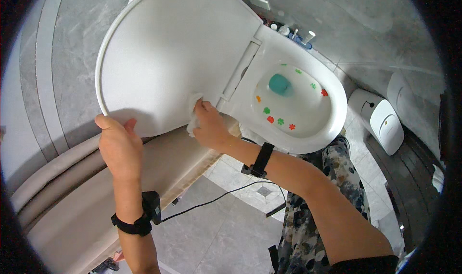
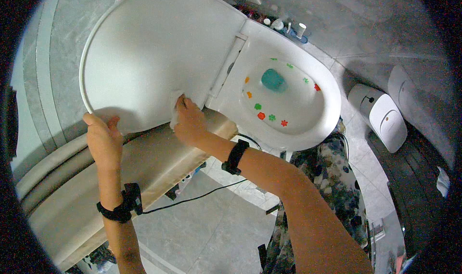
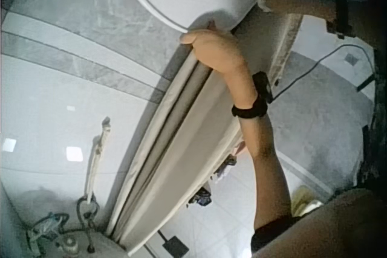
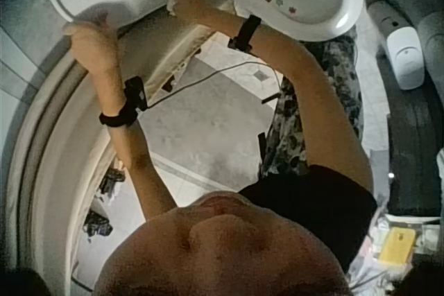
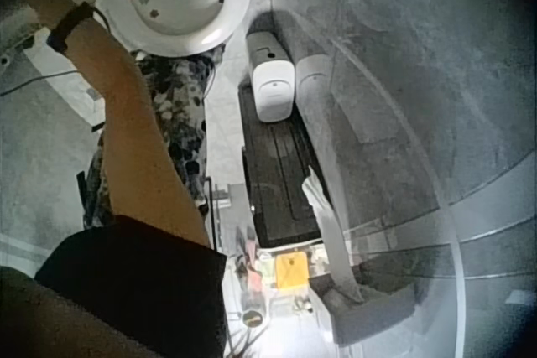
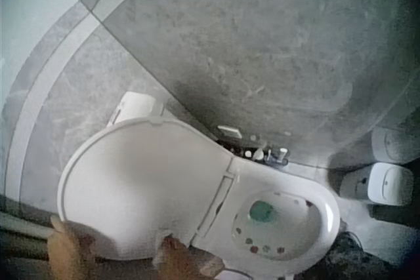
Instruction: The person wipes the exterior and interior surfaces of a toilet, including the tank, lid, and rim, with a cloth.
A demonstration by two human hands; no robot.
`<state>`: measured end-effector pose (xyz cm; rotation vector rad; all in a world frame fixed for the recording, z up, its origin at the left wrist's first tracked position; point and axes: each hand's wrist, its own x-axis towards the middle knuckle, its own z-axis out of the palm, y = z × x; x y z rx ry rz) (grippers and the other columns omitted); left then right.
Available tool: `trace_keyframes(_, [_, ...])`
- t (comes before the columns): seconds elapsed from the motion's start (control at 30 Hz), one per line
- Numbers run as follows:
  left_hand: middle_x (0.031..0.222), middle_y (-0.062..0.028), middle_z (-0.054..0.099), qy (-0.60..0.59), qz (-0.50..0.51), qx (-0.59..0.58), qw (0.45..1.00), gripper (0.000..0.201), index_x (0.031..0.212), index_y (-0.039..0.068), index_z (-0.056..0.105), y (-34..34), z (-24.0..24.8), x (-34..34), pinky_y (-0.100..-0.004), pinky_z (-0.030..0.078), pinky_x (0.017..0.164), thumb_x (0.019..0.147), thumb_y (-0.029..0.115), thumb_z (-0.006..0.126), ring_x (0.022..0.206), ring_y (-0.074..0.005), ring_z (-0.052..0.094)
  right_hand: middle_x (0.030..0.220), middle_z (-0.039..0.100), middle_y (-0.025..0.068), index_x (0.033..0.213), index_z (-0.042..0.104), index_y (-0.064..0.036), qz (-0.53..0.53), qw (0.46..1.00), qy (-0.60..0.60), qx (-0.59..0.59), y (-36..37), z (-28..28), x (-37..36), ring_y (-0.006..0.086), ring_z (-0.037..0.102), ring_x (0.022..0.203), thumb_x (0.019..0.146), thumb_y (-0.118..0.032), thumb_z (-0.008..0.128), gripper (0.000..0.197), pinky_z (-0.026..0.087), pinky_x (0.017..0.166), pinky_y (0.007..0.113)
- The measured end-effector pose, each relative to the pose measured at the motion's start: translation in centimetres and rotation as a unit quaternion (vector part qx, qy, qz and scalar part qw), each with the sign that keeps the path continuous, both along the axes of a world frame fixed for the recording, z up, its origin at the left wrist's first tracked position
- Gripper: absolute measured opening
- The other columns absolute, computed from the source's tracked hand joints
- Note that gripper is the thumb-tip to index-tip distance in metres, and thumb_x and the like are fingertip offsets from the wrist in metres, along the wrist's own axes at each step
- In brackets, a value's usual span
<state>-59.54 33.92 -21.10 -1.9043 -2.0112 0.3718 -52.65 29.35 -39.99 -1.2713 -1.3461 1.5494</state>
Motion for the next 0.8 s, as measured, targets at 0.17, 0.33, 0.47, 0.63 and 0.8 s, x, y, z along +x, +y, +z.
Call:
trace_keyframes(0.17, [0.057,-0.0222,0.053,0.009,0.020,-0.002,1.000,0.034,0.083,-0.003,0.028,0.0,0.2,0.2,-0.0418,0.044,0.048,0.072,0.006,0.059,0.056,-0.0388,0.055,0.115,0.036,0.0206,0.119,0.028,0.0079,0.053,0.995,-0.082,0.008,0.0,-1.1,1.1,0.0351,0.041,0.103,0.060,-0.006,0.056,0.066,0.036,0.088,0.038])
trace_keyframes(0.33, [0.062,-0.0242,0.052,-0.012,0.039,0.002,0.999,0.034,0.081,-0.001,0.028,0.0,0.0,0.2,-0.0430,0.043,0.049,0.073,0.007,0.060,0.061,-0.0417,0.054,0.114,0.036,0.0213,0.123,0.022,0.0091,0.002,0.999,-0.039,-0.028,0.5,-1.2,1.0,0.0359,0.040,0.104,0.062,-0.008,0.058,0.073,0.035,0.090,0.037])
trace_keyframes(0.47, [0.057,-0.0216,0.053,0.014,0.023,-0.002,1.000,0.034,0.083,-0.004,0.029,-0.2,0.1,0.0,-0.0417,0.045,0.049,0.073,0.009,0.059,0.057,-0.0384,0.056,0.116,0.035,0.0233,0.124,0.019,0.0100,0.028,0.998,-0.011,-0.060,0.7,-1.5,0.0,0.0372,0.039,0.106,0.062,-0.007,0.058,0.075,0.035,0.091,0.037])
trace_keyframes(0.63, [0.057,-0.0214,0.054,0.003,0.036,0.002,0.999,0.032,0.080,-0.002,0.028,0.8,-0.5,1.2,-0.0423,0.045,0.051,0.073,0.008,0.058,0.059,-0.0387,0.056,0.118,0.035,0.0265,0.122,0.021,0.0108,-0.027,0.996,-0.071,-0.044,2.1,-6.0,0.7,0.0384,0.037,0.109,0.059,-0.010,0.062,0.078,0.034,0.091,0.037])
trace_keyframes(0.8, [0.058,-0.0218,0.054,0.011,0.039,0.005,0.999,0.033,0.080,-0.002,0.027,-0.3,0.3,-0.2,-0.0427,0.044,0.050,0.073,0.008,0.058,0.059,-0.0390,0.055,0.112,0.038,0.0255,0.120,0.022,0.0133,0.056,0.998,-0.012,-0.025,1.0,0.3,0.6,0.0382,0.041,0.102,0.060,-0.008,0.056,0.072,0.037,0.088,0.037])
